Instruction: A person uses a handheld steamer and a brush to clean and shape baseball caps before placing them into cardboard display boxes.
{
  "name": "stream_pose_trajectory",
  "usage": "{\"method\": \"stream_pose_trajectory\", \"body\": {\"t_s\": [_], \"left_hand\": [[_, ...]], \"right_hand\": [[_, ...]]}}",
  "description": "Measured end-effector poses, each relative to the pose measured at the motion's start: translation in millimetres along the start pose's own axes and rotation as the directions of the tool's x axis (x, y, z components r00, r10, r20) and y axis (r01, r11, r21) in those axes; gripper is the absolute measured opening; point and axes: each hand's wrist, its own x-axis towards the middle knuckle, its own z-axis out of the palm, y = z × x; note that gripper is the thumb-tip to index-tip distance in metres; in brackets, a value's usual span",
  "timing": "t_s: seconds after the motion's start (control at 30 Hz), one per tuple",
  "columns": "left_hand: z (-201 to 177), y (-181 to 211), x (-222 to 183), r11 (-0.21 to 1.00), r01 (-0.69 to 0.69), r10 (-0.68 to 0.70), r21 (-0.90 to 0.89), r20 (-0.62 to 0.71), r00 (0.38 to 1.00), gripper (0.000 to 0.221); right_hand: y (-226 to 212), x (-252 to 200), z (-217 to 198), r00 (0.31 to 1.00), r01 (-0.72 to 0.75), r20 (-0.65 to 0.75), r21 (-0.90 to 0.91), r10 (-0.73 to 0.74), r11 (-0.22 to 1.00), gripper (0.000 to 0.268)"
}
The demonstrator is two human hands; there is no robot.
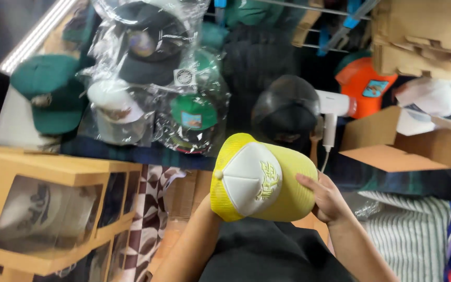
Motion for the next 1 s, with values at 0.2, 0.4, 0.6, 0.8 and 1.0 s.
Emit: {"method": "stream_pose_trajectory", "body": {"t_s": [0.2,0.4,0.6,0.8,1.0], "left_hand": [[-30,11,-21,0.986,-0.169,0.166,0.005,-0.225,0.960,0.029],[-21,2,15,0.976,-0.189,0.215,0.106,-0.381,0.899,0.032],[21,-14,53,0.959,-0.239,0.278,0.152,-0.332,0.902,0.039],[12,-66,117,0.858,-0.485,0.511,0.170,-0.382,0.770,0.019],[32,-87,121,0.828,-0.490,0.561,0.274,-0.430,0.708,0.015]], "right_hand": [[-3,13,37,0.985,-0.142,0.067,-0.198,0.158,0.970,0.034],[-26,24,10,0.997,-0.066,0.030,-0.082,0.069,0.994,0.030],[-53,48,-112,0.995,0.084,0.044,0.035,-0.086,0.996,0.022],[-43,85,-195,0.984,-0.144,0.123,0.119,0.129,0.982,0.056],[-65,106,-173,0.924,-0.373,0.135,0.116,0.358,0.921,0.060]]}}
